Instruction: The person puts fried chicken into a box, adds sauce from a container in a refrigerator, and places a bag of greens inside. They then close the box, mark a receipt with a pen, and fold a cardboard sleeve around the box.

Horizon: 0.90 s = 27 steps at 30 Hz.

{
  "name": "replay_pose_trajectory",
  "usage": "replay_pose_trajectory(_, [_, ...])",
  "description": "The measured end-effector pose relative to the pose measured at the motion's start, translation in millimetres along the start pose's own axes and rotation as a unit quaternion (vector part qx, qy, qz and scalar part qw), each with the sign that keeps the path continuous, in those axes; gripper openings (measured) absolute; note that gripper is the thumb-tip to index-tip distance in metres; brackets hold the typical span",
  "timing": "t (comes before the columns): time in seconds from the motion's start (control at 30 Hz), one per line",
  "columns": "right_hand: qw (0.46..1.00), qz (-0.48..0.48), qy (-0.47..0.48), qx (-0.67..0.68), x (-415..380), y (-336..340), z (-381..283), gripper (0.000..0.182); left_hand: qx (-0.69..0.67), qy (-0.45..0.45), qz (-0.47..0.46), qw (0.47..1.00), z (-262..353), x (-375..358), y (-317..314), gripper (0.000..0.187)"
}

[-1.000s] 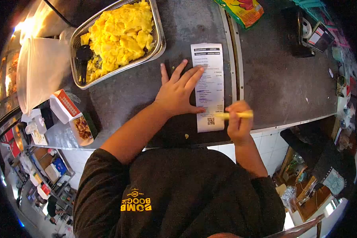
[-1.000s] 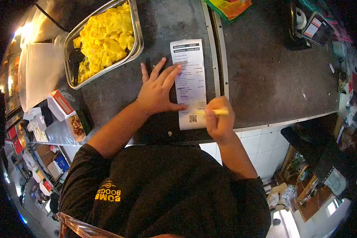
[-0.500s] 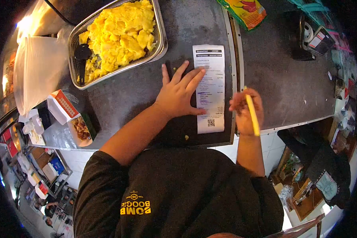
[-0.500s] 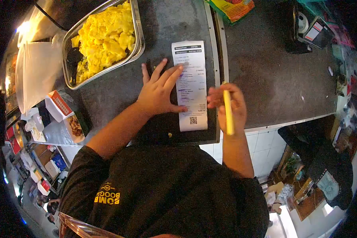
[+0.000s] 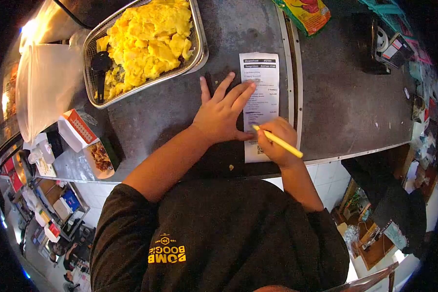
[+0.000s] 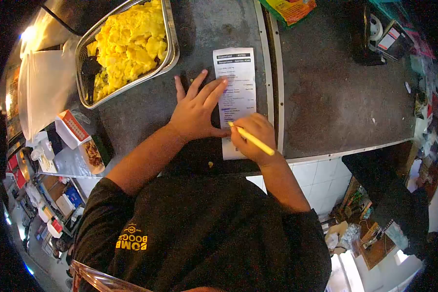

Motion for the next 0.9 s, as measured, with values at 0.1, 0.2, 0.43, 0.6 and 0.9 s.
replay_pose_trajectory(0.1, [0.999, -0.031, 0.024, -0.037, 0.6, -7.0, -3.0, 0.009, -0.002, -0.004, -0.004, 1.000, 0.4, -0.2, 0.0, 0.109])
replay_pose_trajectory(0.2, [0.997, 0.025, 0.026, -0.067, 5.7, 4.8, 3.5, 0.010, -0.002, -0.002, -0.012, 1.000, 0.7, -0.4, -0.9, 0.109])
replay_pose_trajectory(0.43, [0.958, 0.165, 0.003, -0.233, 9.8, 58.8, 25.2, 0.009, -0.004, -0.012, -0.002, 1.000, 0.1, -1.6, -2.2, 0.112])
replay_pose_trajectory(0.6, [0.884, 0.091, -0.077, -0.451, 25.0, 107.4, 85.2, 0.032, -0.002, -0.018, 0.017, 1.000, 1.9, -3.8, 0.9, 0.111])
replay_pose_trajectory(0.9, [0.925, 0.157, -0.031, -0.344, 34.9, 102.2, -31.3, 0.033, -0.047, -0.158, 0.127, 0.978, 30.5, -34.9, 99.7, 0.084])
Point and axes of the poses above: each hand's wrist, its own x-axis towards the middle knuckle, its own y-axis out of the back of the hand, z = x × y, the point moved 10 cm from there along x, towards the middle knuckle, and after that the axes turned 6 degrees about z, right-handed, at the moved point
